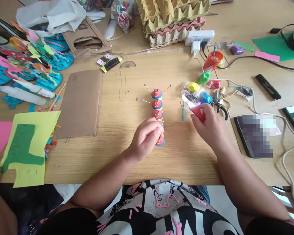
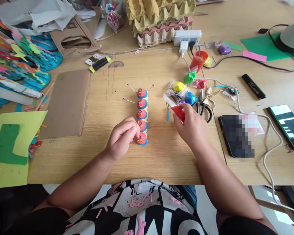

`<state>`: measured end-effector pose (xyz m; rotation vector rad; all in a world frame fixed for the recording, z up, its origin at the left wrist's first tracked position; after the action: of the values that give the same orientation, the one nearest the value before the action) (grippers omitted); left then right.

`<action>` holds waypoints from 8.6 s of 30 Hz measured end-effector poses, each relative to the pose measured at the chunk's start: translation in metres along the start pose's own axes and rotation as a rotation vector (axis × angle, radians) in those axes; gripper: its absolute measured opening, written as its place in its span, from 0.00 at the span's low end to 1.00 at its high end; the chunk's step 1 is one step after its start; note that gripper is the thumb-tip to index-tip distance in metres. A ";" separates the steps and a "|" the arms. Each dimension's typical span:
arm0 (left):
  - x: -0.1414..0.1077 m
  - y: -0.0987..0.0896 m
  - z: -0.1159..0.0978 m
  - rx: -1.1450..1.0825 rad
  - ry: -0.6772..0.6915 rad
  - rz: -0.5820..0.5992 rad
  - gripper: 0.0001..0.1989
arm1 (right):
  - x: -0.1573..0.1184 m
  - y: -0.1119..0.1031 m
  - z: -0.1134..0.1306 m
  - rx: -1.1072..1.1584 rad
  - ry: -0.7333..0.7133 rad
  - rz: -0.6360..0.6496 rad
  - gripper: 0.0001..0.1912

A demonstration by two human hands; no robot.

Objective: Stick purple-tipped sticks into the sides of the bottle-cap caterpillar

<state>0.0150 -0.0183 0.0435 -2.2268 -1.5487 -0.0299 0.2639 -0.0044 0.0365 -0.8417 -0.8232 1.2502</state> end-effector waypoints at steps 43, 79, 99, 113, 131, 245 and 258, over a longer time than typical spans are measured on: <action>0.006 -0.001 0.008 -0.024 -0.150 -0.104 0.15 | 0.019 -0.007 0.037 0.142 -0.774 -0.107 0.13; 0.016 -0.018 0.036 -0.443 -0.299 -0.218 0.14 | -0.002 0.057 0.053 1.294 0.017 0.290 0.20; 0.062 -0.052 0.091 0.127 -0.383 -0.458 0.18 | 0.053 0.056 0.054 1.467 0.168 0.195 0.13; 0.069 -0.064 0.106 0.414 -0.031 -0.110 0.21 | 0.066 0.083 0.049 1.183 0.036 0.055 0.13; 0.077 -0.059 0.105 0.664 -0.042 0.041 0.20 | 0.071 0.085 0.043 0.923 -0.043 0.041 0.07; 0.076 -0.057 0.105 0.709 -0.012 0.044 0.18 | 0.068 0.085 0.046 0.927 -0.068 0.120 0.12; 0.074 -0.054 0.103 0.682 -0.024 -0.061 0.18 | 0.072 0.091 0.038 0.909 -0.146 0.051 0.28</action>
<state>-0.0282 0.0990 -0.0134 -1.6427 -1.3659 0.4412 0.1985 0.0809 -0.0212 -0.0349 -0.2673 1.5427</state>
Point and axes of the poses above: each hand's wrist, its own x-axis towards the middle knuckle, its own y-axis out of the palm, z = x × y, the point moved 1 cm from there along x, towards the middle knuckle, and after that the axes turned 6 degrees about x, right-handed, at the moved point
